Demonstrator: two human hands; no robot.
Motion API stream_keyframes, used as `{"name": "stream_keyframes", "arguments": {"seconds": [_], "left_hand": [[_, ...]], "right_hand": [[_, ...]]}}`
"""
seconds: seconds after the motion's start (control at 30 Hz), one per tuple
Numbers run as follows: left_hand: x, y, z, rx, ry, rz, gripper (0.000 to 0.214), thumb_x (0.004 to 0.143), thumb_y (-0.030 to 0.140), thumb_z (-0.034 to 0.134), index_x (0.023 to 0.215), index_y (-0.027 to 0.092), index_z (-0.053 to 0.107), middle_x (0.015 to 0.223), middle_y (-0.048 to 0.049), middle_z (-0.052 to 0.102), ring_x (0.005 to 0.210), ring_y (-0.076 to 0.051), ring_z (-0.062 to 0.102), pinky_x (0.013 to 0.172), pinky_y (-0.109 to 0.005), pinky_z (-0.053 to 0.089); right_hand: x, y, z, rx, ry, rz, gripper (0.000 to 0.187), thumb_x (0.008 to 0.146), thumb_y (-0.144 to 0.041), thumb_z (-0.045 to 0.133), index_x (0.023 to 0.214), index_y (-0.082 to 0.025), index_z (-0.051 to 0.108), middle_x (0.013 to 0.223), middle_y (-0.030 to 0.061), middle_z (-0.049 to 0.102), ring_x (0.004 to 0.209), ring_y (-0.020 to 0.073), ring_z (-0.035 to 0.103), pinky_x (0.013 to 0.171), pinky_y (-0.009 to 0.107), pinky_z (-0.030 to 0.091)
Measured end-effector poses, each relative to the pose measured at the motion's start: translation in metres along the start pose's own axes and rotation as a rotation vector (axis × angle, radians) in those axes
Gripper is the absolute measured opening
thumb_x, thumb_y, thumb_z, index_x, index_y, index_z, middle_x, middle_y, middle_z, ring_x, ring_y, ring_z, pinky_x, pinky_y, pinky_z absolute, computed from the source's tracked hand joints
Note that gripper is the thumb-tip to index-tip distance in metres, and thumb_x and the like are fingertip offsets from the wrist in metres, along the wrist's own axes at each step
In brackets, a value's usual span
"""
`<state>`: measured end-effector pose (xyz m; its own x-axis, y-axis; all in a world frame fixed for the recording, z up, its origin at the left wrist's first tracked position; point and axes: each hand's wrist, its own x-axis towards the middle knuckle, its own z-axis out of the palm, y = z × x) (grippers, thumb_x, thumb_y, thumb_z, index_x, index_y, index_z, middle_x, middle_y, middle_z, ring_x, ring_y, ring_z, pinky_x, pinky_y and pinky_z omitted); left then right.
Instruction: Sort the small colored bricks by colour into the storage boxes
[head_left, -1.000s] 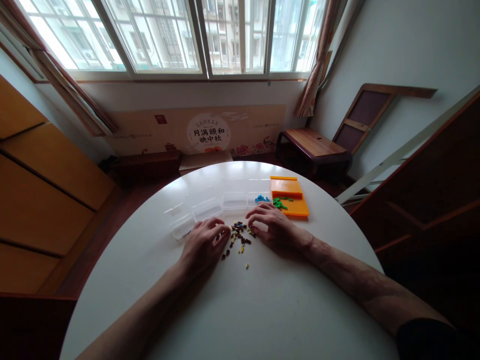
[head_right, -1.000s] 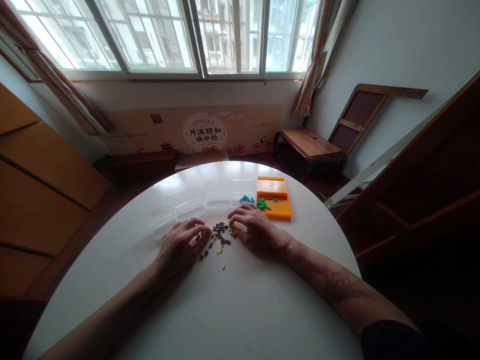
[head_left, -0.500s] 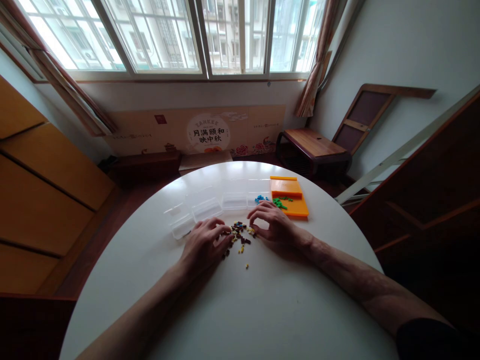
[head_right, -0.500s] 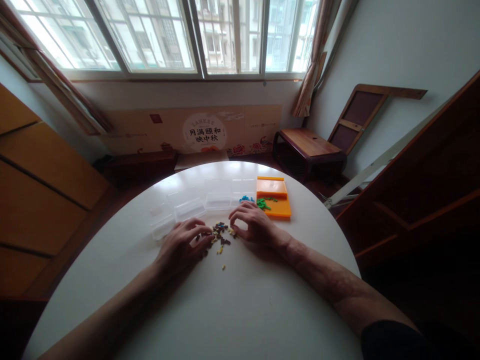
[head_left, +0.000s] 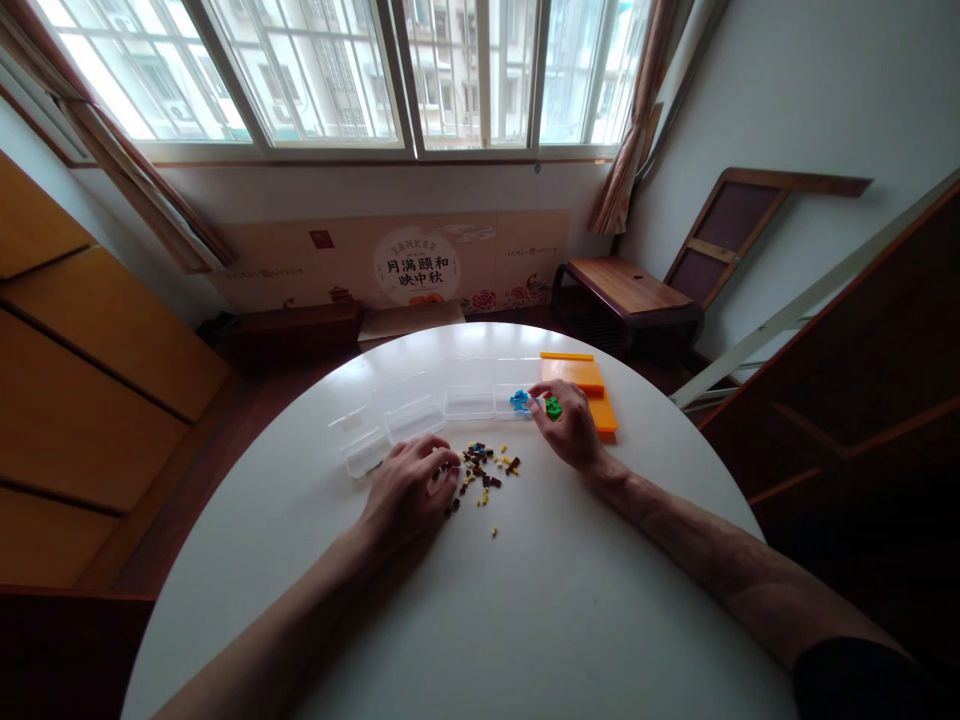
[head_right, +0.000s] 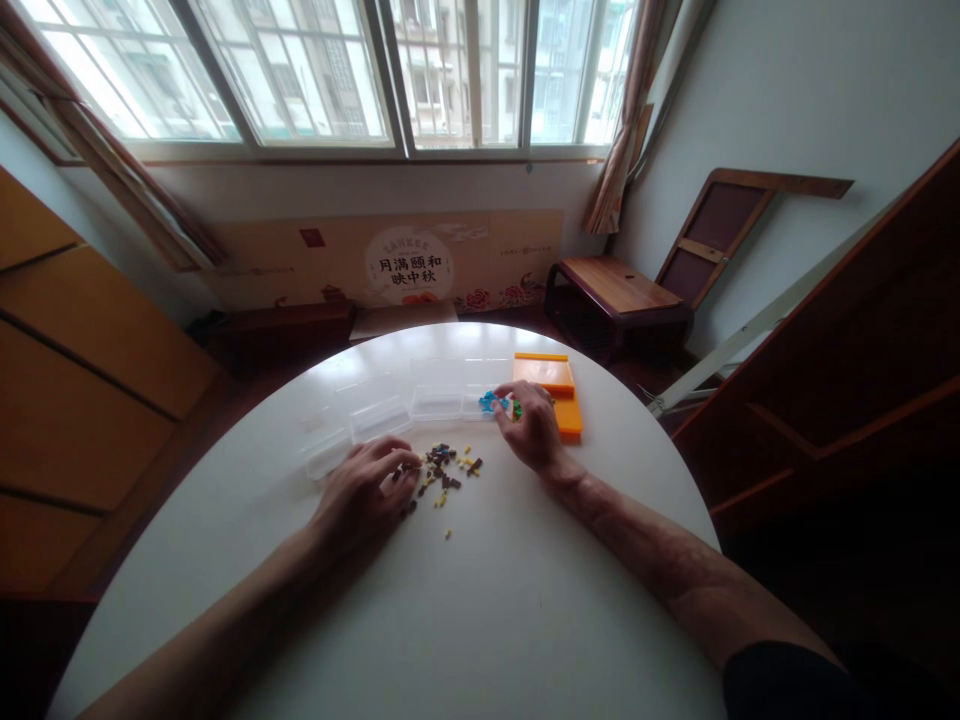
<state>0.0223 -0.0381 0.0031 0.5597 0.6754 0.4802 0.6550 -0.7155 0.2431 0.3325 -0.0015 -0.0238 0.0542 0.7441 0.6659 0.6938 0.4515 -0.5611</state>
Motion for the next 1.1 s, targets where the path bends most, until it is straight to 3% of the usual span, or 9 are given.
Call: {"name": "stream_keyframes", "arguments": {"seconds": [0.23,0.5,0.8,1.1], "left_hand": [[0.000,0.000,-0.002,-0.009,-0.030,-0.023,0.012,0.098,0.022,0.065,0.098,0.026,0.077,0.108,-0.0031,0.076,0.090,-0.019,0.071,0.091,-0.038,0.047],[0.001,-0.002,0.000,-0.022,-0.031,0.011,0.016,0.108,0.023,0.058,0.103,0.024,0.073,0.110,-0.0037,0.076,0.095,-0.019,0.071,0.092,-0.036,0.046],[0.003,0.001,-0.004,-0.036,0.043,0.053,0.018,0.115,0.029,0.051,0.107,0.022,0.066,0.099,-0.0027,0.076,0.080,-0.017,0.068,0.085,-0.033,0.049],[0.002,-0.002,0.006,-0.201,0.095,0.015,0.008,0.108,0.030,0.068,0.105,0.023,0.070,0.092,0.0003,0.078,0.075,-0.015,0.071,0.081,-0.031,0.055]], "right_hand": [[0.000,-0.012,-0.005,0.016,-0.070,-0.067,0.005,0.099,-0.023,0.066,0.102,-0.024,0.070,0.105,0.0059,0.077,0.104,0.0285,0.069,0.102,0.046,0.050],[0.000,-0.015,-0.007,0.036,-0.079,-0.101,0.009,0.097,-0.019,0.065,0.100,-0.025,0.071,0.104,0.0056,0.076,0.104,0.0283,0.068,0.102,0.046,0.050],[-0.004,-0.020,-0.005,0.062,-0.159,-0.264,0.012,0.099,-0.020,0.065,0.107,-0.026,0.070,0.109,0.0054,0.076,0.109,0.0277,0.068,0.115,0.052,0.047],[-0.008,-0.031,-0.002,0.133,-0.304,-0.477,0.014,0.099,-0.020,0.070,0.111,-0.027,0.071,0.109,0.0047,0.078,0.103,0.0254,0.069,0.114,0.051,0.051]]}}
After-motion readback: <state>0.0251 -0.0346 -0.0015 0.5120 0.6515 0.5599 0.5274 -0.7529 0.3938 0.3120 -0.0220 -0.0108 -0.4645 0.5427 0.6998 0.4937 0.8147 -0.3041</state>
